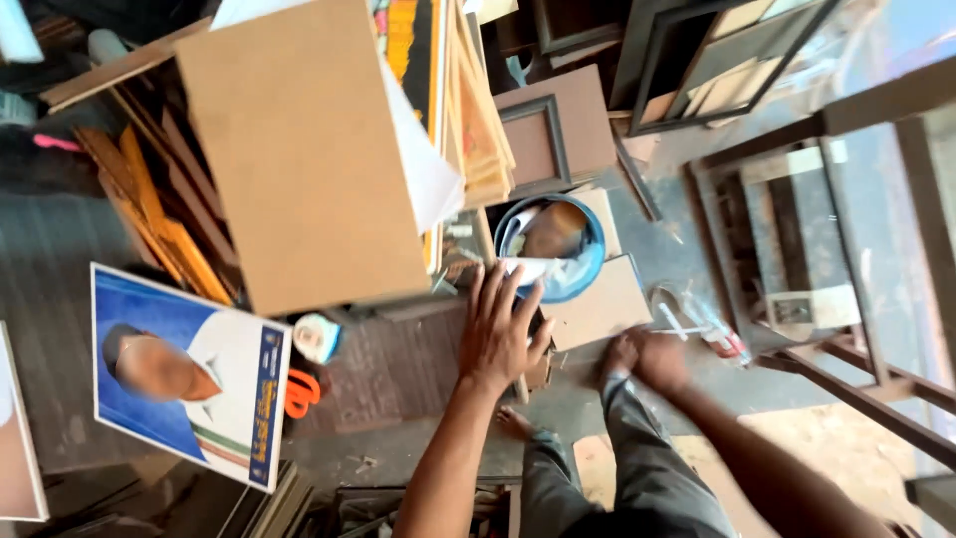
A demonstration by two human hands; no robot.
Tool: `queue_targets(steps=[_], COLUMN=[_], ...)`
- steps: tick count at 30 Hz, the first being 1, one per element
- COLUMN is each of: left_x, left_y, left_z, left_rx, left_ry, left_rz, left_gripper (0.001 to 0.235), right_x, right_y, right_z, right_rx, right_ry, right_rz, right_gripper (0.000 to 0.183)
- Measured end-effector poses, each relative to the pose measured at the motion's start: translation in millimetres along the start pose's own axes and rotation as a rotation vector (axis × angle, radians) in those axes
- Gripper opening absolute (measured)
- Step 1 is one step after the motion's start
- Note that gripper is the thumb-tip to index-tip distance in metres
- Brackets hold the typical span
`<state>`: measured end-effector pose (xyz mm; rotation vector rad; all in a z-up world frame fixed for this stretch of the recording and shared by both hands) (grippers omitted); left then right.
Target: Applying glue to backing boards, mounting photographs, and using framing machinery to assemble picture frames.
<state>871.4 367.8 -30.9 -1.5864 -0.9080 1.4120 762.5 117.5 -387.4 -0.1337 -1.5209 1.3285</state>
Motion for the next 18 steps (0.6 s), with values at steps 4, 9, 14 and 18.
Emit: queue_targets(steps=[4,9,14,18], left_x=[9,10,8,11], left_y=[15,16,11,7], left_z=[-5,-5,-2,-7], left_rx=[0.066,0.098,0.064,0.012], left_ry=[-0.045,-0.09,-0.103,-0.097], left_rz=[-0.06,-0.125,-0.178,-0.165], left_gripper=[0.043,0.042,0.045,0.046], right_x=[-66,-87,-113,-105], right_y=[-90,-81,-8,-56], right_z=[-144,-292,-318,-304], right_rx=[-0.162,-0.212,-0.126,-0.552], right_ry=[0.213,0.493,0.767,0.589], right_rz=[0.076,-0.055,-0.212,-0.353], right_gripper=[0.042,0.061,0.06,0.047])
Point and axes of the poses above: each hand's wrist, its own z-axis away from the middle knuckle, its own y-axis out of the palm, x = y × z, the point moved 9 cm from there along -z, towards the middle knuckle, and after that the axes turned 7 degrees about -y, right-handed, at the moved point
